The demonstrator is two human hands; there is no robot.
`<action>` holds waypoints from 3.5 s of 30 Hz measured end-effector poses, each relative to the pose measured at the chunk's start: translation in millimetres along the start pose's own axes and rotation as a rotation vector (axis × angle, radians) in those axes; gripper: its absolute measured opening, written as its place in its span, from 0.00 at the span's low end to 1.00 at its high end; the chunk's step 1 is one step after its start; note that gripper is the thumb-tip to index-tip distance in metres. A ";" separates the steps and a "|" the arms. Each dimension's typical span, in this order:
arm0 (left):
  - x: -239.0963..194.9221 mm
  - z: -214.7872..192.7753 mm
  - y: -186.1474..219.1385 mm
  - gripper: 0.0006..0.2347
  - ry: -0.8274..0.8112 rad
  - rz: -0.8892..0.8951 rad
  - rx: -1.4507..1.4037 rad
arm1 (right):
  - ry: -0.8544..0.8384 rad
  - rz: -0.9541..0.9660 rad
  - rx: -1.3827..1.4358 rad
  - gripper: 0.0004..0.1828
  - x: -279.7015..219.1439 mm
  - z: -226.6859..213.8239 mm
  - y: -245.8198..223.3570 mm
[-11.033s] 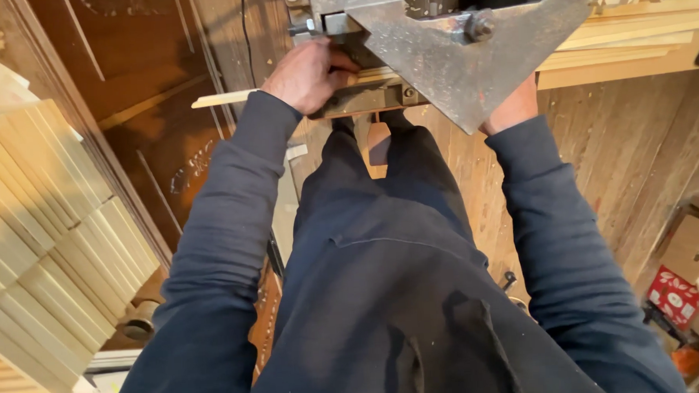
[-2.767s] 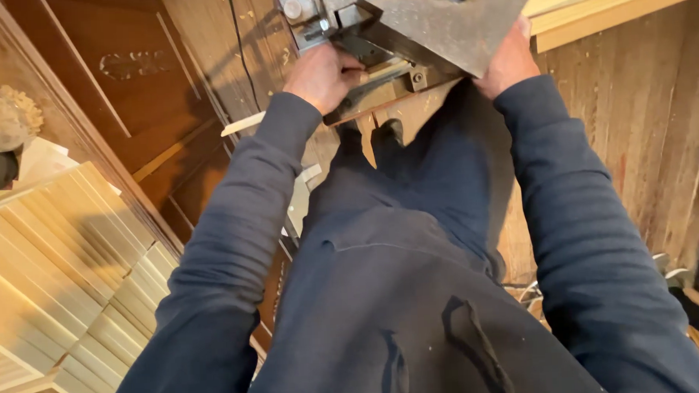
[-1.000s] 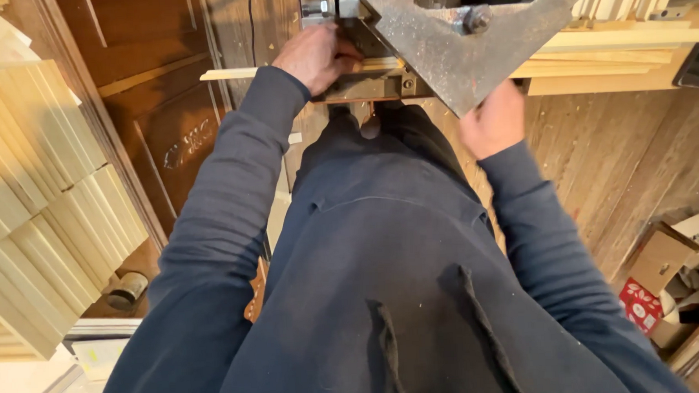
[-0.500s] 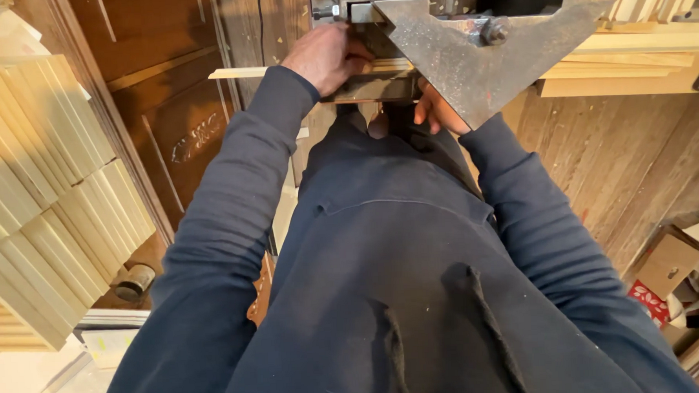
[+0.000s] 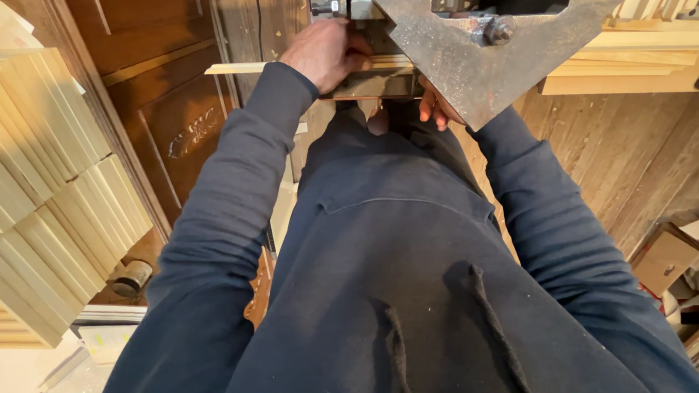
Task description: Cutting wooden frame moldings using a manual miter trimmer.
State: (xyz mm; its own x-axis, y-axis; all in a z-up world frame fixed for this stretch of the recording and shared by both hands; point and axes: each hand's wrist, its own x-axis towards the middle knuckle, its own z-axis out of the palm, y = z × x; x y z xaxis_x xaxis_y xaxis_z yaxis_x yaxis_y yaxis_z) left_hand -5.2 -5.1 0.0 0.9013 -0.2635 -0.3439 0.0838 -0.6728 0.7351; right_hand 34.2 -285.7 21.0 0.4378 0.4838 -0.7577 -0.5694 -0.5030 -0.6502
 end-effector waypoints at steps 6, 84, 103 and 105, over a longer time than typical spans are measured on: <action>-0.3 4.5 -5.9 0.09 0.022 0.030 0.015 | -0.256 -0.131 0.551 0.16 15.6 -28.7 56.5; -70.0 -46.5 -2.0 0.11 0.170 -0.041 0.007 | 0.482 -0.527 -0.892 0.25 8.6 119.8 -8.7; -113.1 97.0 -164.1 0.18 0.865 0.566 -2.089 | 0.384 -0.732 -1.150 0.21 8.2 122.4 -11.3; -99.3 103.6 -162.5 0.15 0.789 0.700 -2.126 | 0.389 -0.568 -1.073 0.21 4.4 128.0 -18.3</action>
State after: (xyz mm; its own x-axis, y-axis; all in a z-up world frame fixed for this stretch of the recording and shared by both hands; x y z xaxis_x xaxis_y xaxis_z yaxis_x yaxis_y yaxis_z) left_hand -152.3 58.7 -145.9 0.8608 0.5062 -0.0528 -0.4975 0.8587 0.1230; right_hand -42.5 -182.7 36.6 0.7119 0.6711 -0.2071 0.5305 -0.7070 -0.4677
